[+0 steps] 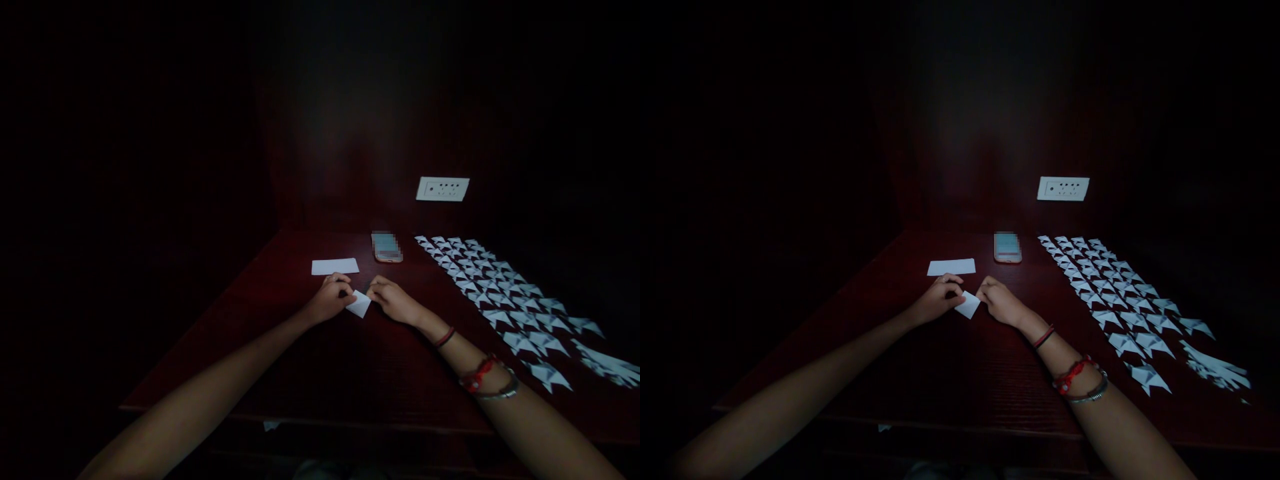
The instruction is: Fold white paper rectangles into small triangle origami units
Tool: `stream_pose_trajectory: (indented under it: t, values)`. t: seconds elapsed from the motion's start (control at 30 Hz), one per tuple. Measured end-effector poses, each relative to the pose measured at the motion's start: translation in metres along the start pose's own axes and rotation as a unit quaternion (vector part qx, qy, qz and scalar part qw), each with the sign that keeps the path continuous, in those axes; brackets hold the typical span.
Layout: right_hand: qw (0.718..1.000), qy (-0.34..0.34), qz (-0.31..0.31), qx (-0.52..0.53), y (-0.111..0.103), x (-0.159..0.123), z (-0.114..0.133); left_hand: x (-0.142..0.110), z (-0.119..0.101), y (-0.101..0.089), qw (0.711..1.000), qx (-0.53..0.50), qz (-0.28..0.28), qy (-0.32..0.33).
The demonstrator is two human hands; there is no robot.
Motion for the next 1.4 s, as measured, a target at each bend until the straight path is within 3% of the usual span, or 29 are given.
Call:
stream_pose_trajectory:
  t: [0.17, 0.3, 0.4, 0.5, 0.63, 0.9, 1.1, 1.4]
  values:
    - [0.998, 0.039, -0.043, -0.017, -0.01, -0.001, -0.011, -0.001, 0.011, 0.0, 0.998, 0.052, 0.004, -0.032]
    - [0.998, 0.021, -0.061, -0.026, -0.017, -0.004, 0.007, -0.004, 0.018, -0.007, 0.992, 0.11, -0.011, -0.063]
    - [0.999, -0.006, -0.011, -0.043, -0.007, -0.005, 0.024, -0.003, 0.009, -0.008, 0.99, 0.139, 0.004, -0.021]
    - [0.998, 0.002, 0.018, -0.06, 0.002, -0.004, 0.028, 0.0, -0.004, 0.001, 0.985, 0.15, 0.063, 0.054]
    - [0.996, 0.044, -0.001, -0.081, 0.001, -0.003, 0.02, -0.001, -0.014, 0.011, 0.973, 0.141, 0.13, 0.125]
    - [0.99, 0.092, -0.014, -0.108, -0.007, -0.005, -0.005, -0.008, -0.028, 0.009, 0.962, 0.109, 0.161, 0.194]
    - [0.995, 0.06, 0.026, -0.075, 0.006, -0.004, -0.008, -0.012, -0.032, 0.007, 0.957, 0.103, 0.182, 0.203]
    - [0.997, 0.063, -0.007, -0.043, 0.002, 0.0, -0.005, -0.009, -0.036, 0.007, 0.959, 0.115, 0.175, 0.189]
Point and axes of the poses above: each hand's wrist, its own x-axis towards the middle knuckle, its own y-axis out of the palm, z = x × y, the point moved 10 cm from there along x, towards the middle knuckle, and after that the axes turned 3 degrees about y, right-handed, at the moved point
